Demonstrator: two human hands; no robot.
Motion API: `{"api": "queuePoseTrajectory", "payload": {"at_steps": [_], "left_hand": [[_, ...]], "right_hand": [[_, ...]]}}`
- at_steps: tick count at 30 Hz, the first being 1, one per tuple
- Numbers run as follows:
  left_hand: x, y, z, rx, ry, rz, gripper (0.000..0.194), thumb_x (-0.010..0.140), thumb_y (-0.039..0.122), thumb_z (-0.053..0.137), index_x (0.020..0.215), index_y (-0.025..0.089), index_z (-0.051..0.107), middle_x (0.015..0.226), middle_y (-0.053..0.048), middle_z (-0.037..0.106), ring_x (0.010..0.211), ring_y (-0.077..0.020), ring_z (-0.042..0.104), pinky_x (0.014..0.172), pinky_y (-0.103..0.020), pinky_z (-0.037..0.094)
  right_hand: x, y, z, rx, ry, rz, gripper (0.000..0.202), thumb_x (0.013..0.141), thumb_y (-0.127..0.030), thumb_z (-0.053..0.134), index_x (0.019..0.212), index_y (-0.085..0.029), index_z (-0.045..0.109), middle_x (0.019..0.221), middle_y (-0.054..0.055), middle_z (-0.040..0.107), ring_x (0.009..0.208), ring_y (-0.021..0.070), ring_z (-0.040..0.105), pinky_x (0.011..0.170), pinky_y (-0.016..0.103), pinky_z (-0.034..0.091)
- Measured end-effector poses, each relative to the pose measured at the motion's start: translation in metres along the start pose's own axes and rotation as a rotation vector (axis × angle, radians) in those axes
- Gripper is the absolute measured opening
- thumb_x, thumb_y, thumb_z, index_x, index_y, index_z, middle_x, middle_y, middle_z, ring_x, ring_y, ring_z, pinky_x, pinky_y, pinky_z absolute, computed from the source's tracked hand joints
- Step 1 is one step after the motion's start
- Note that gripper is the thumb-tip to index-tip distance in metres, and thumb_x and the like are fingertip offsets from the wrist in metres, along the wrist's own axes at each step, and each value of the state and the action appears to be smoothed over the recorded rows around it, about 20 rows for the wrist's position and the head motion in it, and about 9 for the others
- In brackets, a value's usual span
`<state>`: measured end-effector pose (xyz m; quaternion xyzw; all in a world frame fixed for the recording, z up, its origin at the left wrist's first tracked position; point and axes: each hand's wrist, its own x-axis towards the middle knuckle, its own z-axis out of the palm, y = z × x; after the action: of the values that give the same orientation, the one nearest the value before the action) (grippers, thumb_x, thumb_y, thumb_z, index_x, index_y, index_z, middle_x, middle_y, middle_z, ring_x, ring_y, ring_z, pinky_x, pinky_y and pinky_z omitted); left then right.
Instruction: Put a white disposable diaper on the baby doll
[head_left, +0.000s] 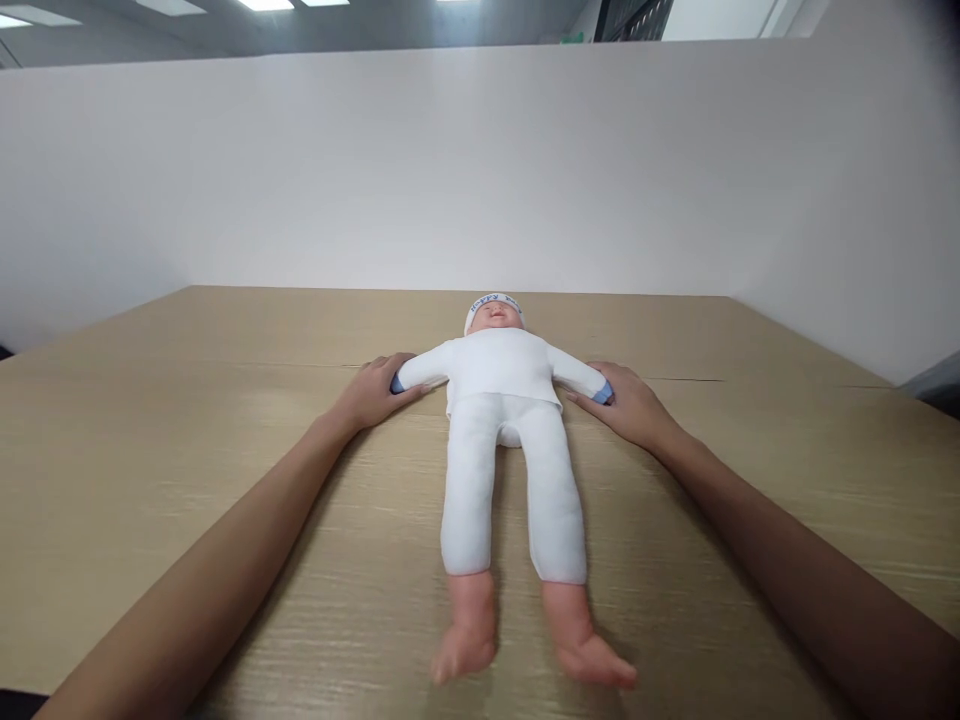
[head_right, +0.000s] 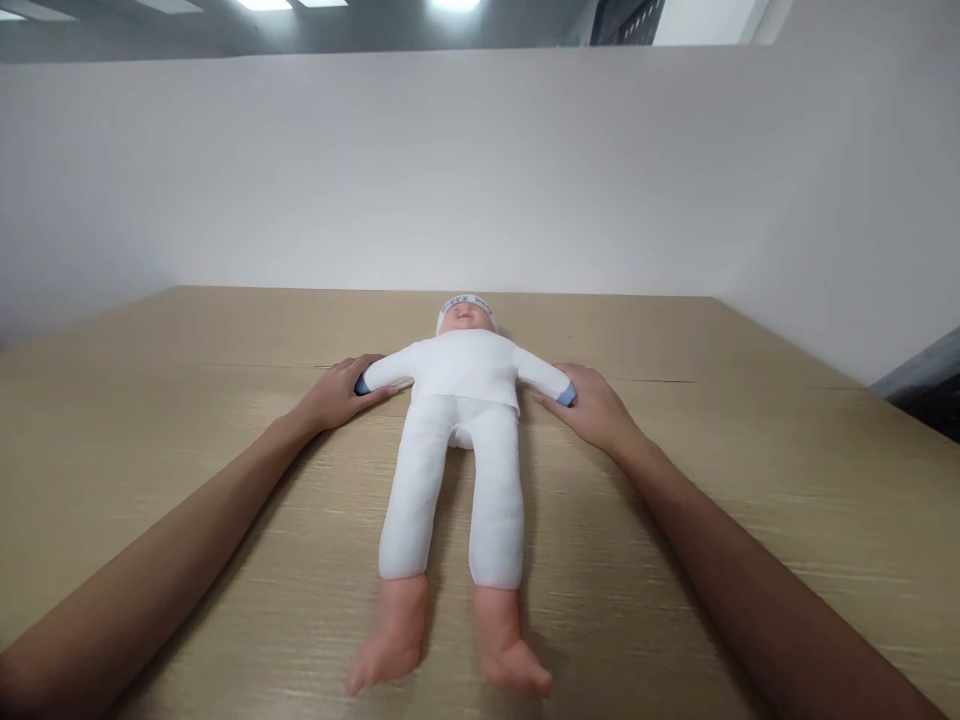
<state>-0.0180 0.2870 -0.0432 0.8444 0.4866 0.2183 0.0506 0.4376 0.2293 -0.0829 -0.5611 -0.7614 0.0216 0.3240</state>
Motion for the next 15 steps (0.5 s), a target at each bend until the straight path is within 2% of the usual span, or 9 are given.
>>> {"api": "queuePoseTrajectory", "payload": {"at_steps": [4, 10, 15], "left_hand": [[0.003, -0.008, 0.002, -0.014, 0.009, -0.002, 0.072, 0.096, 0.076, 0.058, 0.146, 0.025, 0.061, 0.137, -0.011, 0.074, 0.124, -0.0371, 0.067, 0.106, -0.049, 0.05], [0.008, -0.007, 0.012, 0.032, 0.088, -0.03, 0.07, 0.096, 0.074, 0.058, 0.147, 0.025, 0.062, 0.137, -0.011, 0.074, 0.128, -0.0392, 0.062, 0.11, -0.053, 0.046], [-0.006, -0.021, 0.002, -0.084, 0.087, -0.022, 0.072, 0.093, 0.075, 0.062, 0.146, 0.025, 0.06, 0.138, -0.011, 0.072, 0.123, -0.0342, 0.064, 0.106, -0.048, 0.05]], "right_hand": [[0.001, 0.001, -0.001, 0.039, -0.03, -0.009, 0.046, 0.1, -0.06, 0.063, 0.13, -0.026, 0.07, 0.129, 0.009, 0.077, 0.115, 0.0344, 0.07, 0.095, 0.045, 0.054], [0.005, -0.002, 0.003, 0.015, -0.005, 0.041, 0.049, 0.1, -0.06, 0.063, 0.134, -0.026, 0.068, 0.126, 0.01, 0.077, 0.111, 0.0351, 0.07, 0.094, 0.046, 0.053], [-0.003, 0.012, -0.002, 0.08, -0.003, 0.013, 0.056, 0.096, -0.058, 0.068, 0.138, -0.021, 0.064, 0.127, 0.014, 0.076, 0.112, 0.0345, 0.071, 0.096, 0.046, 0.055]]}}
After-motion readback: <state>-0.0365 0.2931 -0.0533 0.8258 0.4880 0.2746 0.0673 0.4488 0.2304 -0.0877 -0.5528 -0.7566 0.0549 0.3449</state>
